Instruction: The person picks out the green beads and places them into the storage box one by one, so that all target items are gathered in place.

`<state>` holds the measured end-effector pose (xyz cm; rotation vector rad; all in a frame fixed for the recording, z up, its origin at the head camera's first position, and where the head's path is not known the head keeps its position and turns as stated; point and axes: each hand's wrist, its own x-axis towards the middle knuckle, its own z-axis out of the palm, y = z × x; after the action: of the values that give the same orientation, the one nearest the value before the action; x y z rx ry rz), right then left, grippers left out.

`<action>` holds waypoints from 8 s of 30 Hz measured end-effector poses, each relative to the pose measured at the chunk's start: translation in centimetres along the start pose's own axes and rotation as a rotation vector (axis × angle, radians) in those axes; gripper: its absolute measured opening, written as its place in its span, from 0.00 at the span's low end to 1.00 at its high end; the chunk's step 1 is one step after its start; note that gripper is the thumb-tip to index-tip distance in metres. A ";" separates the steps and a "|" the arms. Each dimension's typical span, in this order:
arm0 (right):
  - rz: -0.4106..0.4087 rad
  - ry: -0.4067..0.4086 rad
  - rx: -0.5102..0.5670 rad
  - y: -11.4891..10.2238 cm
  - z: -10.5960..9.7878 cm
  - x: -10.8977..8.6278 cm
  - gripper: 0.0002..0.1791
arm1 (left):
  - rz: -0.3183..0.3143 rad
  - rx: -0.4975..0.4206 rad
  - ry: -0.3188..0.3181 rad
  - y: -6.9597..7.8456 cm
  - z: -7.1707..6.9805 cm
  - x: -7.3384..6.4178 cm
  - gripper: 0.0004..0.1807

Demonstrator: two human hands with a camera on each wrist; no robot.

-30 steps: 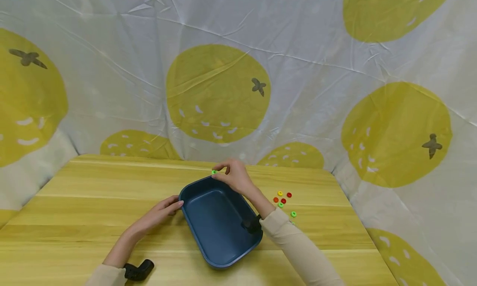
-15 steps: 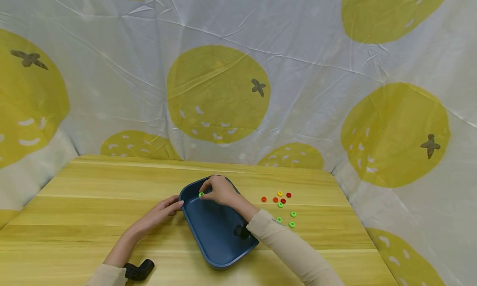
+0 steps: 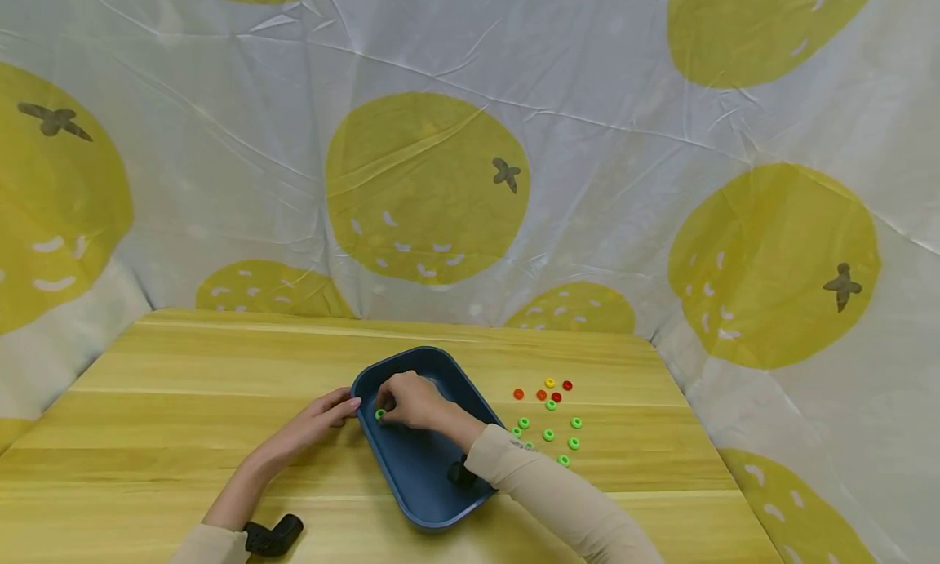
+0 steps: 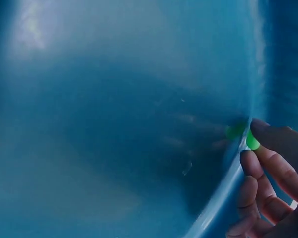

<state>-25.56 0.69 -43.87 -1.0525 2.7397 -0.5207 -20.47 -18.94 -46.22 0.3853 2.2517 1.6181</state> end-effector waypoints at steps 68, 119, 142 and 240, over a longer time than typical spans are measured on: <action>0.148 0.357 0.350 9.4 -9.4 -10.8 0.09 | -0.035 0.023 0.030 0.3 0.3 0.0 0.33; 0.337 0.280 0.258 13.7 -2.3 -15.9 0.07 | -0.044 0.026 0.029 0.4 0.3 0.0 0.34; 0.288 0.330 0.285 13.3 -5.4 -15.5 0.08 | -0.062 0.032 0.041 0.5 0.3 0.0 0.35; 0.114 0.085 0.066 2.2 0.0 0.6 0.07 | -0.062 -0.014 0.003 0.6 0.2 -0.2 0.36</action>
<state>-27.33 1.82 -44.75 -0.8730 2.8131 -0.6476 -20.18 -18.65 -45.68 0.3064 2.2305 1.6032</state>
